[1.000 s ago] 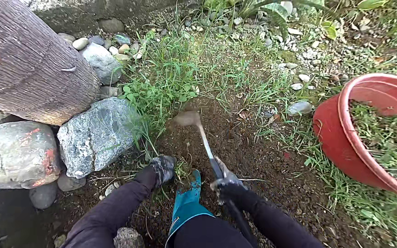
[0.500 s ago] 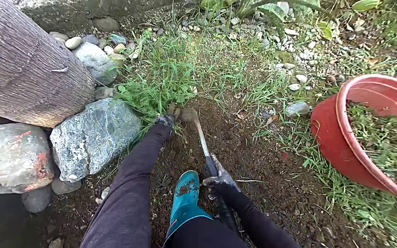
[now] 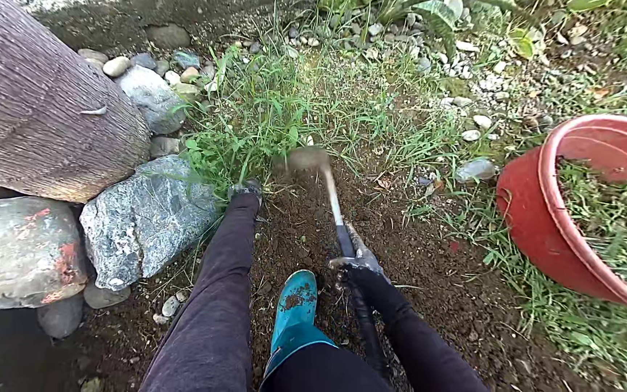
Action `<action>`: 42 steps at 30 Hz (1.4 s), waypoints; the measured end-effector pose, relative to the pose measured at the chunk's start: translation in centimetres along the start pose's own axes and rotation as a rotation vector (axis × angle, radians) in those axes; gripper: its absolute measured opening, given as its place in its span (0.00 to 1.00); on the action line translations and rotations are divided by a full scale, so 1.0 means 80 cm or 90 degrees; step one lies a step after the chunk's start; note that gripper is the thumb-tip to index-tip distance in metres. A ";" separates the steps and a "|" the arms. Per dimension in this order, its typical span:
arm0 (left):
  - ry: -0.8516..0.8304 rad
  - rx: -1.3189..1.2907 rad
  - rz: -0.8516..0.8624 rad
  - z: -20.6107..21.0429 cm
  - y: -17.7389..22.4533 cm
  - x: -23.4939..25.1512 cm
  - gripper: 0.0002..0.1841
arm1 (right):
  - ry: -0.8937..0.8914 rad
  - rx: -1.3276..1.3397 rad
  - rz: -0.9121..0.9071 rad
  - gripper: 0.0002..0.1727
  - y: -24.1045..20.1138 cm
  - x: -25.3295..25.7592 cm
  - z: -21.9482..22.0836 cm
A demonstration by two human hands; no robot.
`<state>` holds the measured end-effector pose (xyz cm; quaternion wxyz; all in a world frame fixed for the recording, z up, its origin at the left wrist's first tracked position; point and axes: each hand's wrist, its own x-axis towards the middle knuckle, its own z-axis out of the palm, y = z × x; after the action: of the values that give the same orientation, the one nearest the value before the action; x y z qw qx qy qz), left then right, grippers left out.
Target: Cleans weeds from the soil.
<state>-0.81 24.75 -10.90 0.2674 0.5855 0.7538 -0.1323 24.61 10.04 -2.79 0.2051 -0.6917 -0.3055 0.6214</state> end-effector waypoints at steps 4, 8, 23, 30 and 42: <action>-0.015 0.018 -0.011 -0.013 0.011 -0.010 0.20 | 0.037 0.031 -0.010 0.45 -0.008 0.009 0.024; -0.038 -0.017 0.056 -0.021 -0.006 -0.063 0.21 | -0.128 -0.247 0.039 0.60 0.025 0.006 -0.014; -0.092 0.079 0.087 -0.037 -0.014 -0.112 0.19 | -0.101 -0.300 0.038 0.61 0.036 -0.005 -0.014; 0.050 -0.060 -0.103 -0.028 -0.024 0.014 0.34 | -0.051 -0.281 -0.137 0.59 -0.013 -0.001 -0.008; 0.013 -0.059 -0.057 -0.037 -0.034 -0.045 0.20 | -0.133 -0.346 -0.099 0.58 -0.047 0.036 0.038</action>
<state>-3.54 22.58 -6.75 0.2806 0.5396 0.7871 -0.1030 21.08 14.47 -2.86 0.0267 -0.6280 -0.5320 0.5674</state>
